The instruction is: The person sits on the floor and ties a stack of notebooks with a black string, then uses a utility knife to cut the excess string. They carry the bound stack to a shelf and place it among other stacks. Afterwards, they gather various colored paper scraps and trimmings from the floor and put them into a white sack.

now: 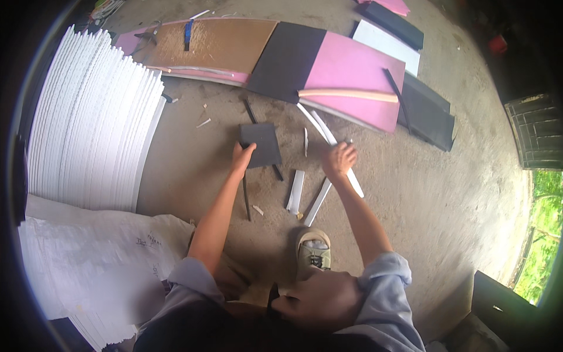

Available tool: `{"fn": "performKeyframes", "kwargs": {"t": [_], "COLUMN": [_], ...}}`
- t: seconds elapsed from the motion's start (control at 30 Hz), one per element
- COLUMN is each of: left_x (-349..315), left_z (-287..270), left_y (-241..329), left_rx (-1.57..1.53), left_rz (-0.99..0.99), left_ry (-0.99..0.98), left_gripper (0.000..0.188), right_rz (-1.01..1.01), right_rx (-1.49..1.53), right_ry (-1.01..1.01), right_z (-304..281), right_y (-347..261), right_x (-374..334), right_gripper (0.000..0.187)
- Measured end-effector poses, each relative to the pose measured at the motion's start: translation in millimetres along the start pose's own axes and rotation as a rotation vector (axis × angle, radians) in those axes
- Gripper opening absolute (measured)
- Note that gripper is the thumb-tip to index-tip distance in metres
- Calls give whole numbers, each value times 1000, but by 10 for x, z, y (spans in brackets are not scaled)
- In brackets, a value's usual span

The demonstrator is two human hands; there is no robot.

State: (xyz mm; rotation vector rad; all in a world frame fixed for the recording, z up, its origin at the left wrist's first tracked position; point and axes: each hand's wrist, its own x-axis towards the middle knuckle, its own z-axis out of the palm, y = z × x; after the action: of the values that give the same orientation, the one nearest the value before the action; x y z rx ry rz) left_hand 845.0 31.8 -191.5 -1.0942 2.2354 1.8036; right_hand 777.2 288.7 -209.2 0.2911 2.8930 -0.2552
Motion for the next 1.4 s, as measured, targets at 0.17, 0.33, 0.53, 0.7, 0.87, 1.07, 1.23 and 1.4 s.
{"fn": "performKeyframes", "kwargs": {"t": [0.17, 0.33, 0.53, 0.7, 0.87, 1.07, 1.23, 1.4], "left_x": [-250, -322, -245, -310, -68, -105, -485, -704], "left_z": [322, 531, 516, 639, 488, -170, -596, -692], "left_y": [127, 266, 50, 426, 108, -205, -27, -39], "left_rx": [557, 682, 501, 424, 312, -136, -184, -282], "left_rz": [95, -3, -28, -82, 71, 178, 52, 11], "left_ry": [415, 440, 247, 224, 220, 214, 351, 333], "left_gripper": [82, 87, 75, 66, 60, 52, 51, 58], "right_rz": [-408, -384, -474, -450, -444, -463, -367, -491], "right_rx": [-78, 13, 92, 100, 280, 432, 366, 221], "right_ry": [362, 85, 11, 24, -91, -359, -412, -345], "right_z": [225, 38, -61, -133, -558, -431, -202, -35], "right_y": [-425, -579, -586, -504, -493, -239, -373, -317], "right_x": [-322, -335, -271, -171, -207, -392, -780, -856], "right_gripper": [45, 32, 23, 29, 38, 51, 73, 76]}}
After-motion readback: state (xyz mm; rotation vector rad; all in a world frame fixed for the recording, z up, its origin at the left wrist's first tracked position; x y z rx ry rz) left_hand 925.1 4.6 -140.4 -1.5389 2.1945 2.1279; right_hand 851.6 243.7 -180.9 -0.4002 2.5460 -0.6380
